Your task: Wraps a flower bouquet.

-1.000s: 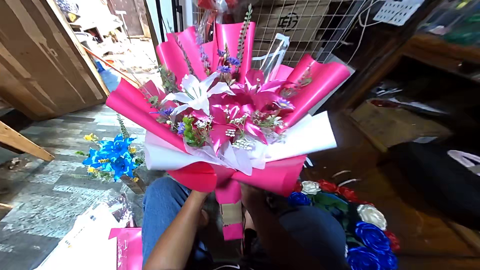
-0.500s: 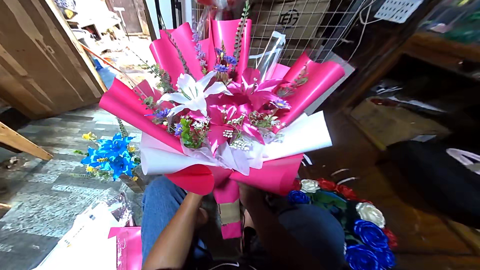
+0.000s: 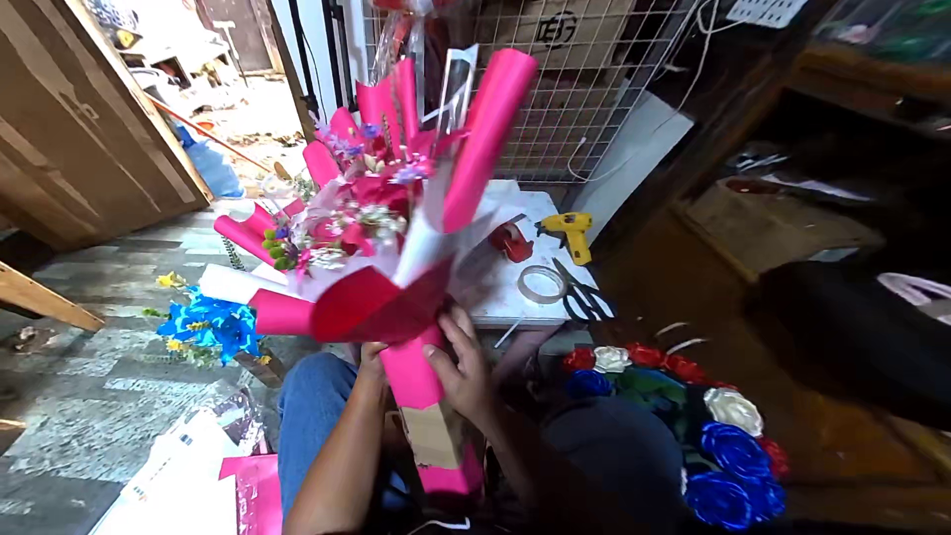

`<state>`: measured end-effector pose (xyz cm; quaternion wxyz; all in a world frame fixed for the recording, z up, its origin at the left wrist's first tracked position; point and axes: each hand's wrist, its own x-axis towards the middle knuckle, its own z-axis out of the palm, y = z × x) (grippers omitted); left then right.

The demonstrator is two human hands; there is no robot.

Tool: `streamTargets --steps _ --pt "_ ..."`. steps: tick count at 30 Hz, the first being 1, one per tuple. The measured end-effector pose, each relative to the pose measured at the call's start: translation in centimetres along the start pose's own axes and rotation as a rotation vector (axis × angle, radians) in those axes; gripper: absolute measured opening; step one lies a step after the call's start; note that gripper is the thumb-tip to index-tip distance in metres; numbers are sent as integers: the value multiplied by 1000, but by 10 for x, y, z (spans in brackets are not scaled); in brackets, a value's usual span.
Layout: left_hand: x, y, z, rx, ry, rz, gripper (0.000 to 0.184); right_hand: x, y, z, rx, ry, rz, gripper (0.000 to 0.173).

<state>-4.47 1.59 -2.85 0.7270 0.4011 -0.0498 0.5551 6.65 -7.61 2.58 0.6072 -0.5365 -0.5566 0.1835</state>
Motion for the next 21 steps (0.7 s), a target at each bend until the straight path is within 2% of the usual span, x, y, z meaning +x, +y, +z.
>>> streamTargets --steps 3,5,7,8,10,11,13,14,17,20,21 --pt "-1 7 10 -13 93 93 18 2 -9 5 -68 43 -72 39" --pt "-2 10 14 -24 49 133 17 4 -8 11 -51 131 -100 32" --pt "2 14 18 -104 -78 165 17 7 -6 16 -1 216 -117 24" --pt "3 20 29 -143 -55 134 19 8 -6 17 22 238 -110 21" --pt "3 30 49 -195 293 -23 23 11 -7 17 70 264 -79 18" --pt "3 32 54 -141 462 -83 26 13 -8 17 106 275 -62 16" --pt "7 44 72 69 666 -228 29 16 -11 17 183 285 -12 11" --pt "9 45 75 33 686 -251 33 17 -12 16 225 278 32 9" --pt "-4 21 40 -198 441 -111 27 23 -14 10 398 213 236 8" --pt "-4 13 26 -198 323 -44 9 31 -10 0 600 142 409 9" --pt "-3 12 21 -182 256 -56 12 33 -9 -4 645 119 456 10"
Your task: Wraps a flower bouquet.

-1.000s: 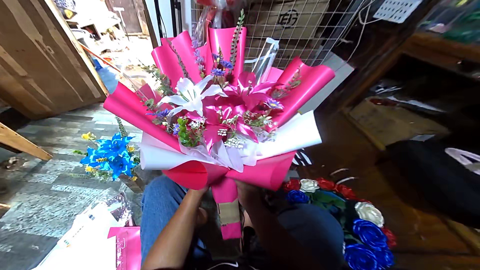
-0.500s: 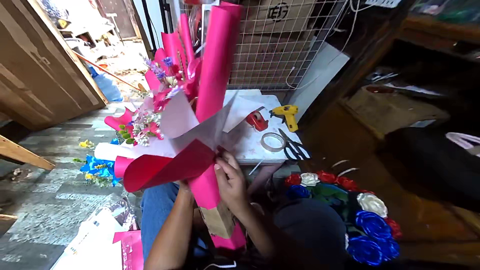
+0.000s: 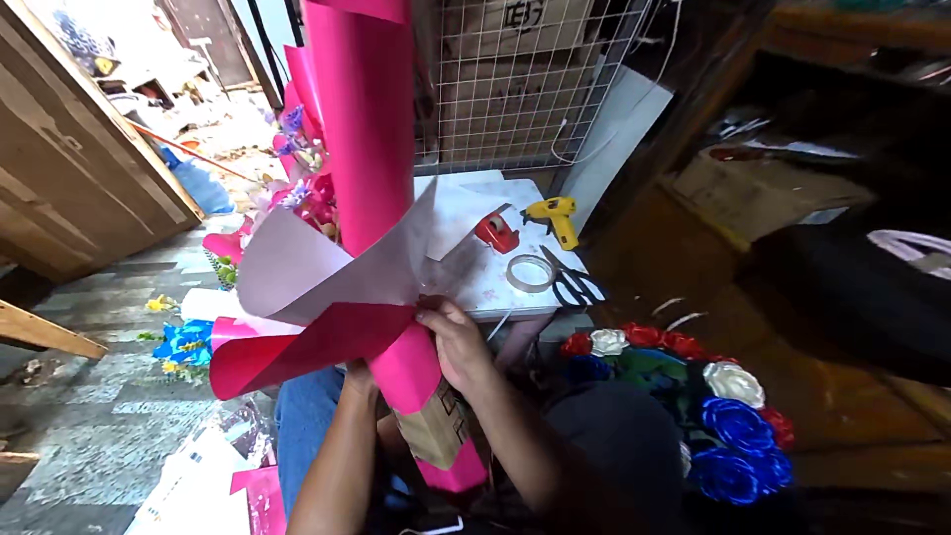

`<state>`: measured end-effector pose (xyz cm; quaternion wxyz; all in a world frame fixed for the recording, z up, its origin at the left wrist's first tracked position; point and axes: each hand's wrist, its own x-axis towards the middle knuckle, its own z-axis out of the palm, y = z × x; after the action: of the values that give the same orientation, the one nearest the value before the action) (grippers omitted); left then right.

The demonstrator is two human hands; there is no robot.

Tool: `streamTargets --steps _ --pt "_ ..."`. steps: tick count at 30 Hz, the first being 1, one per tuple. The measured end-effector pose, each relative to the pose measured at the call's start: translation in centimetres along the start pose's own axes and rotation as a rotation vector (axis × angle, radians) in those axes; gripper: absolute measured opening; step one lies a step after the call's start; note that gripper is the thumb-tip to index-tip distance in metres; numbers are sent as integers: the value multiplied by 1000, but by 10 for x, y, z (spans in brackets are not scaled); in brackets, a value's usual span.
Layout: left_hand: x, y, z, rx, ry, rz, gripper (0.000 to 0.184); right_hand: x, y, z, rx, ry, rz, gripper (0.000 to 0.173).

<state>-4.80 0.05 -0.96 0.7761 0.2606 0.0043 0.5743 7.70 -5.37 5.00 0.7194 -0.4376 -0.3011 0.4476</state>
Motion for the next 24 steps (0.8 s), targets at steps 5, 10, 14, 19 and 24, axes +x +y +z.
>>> streamTargets --steps 5,10,14,19,24 --pt "12 -2 -2 131 -45 -174 33 9 -9 -17 119 -43 270 21" --pt "24 -14 17 331 14 -292 15 25 4 -43 188 -11 313 39" --pt "31 -39 45 625 80 -304 27 20 12 -57 211 131 212 45" --pt "36 -63 52 684 88 -315 59 -16 -16 -63 396 -7 288 63" --pt "45 -62 51 704 -14 -260 39 13 -14 -60 -140 195 118 36"
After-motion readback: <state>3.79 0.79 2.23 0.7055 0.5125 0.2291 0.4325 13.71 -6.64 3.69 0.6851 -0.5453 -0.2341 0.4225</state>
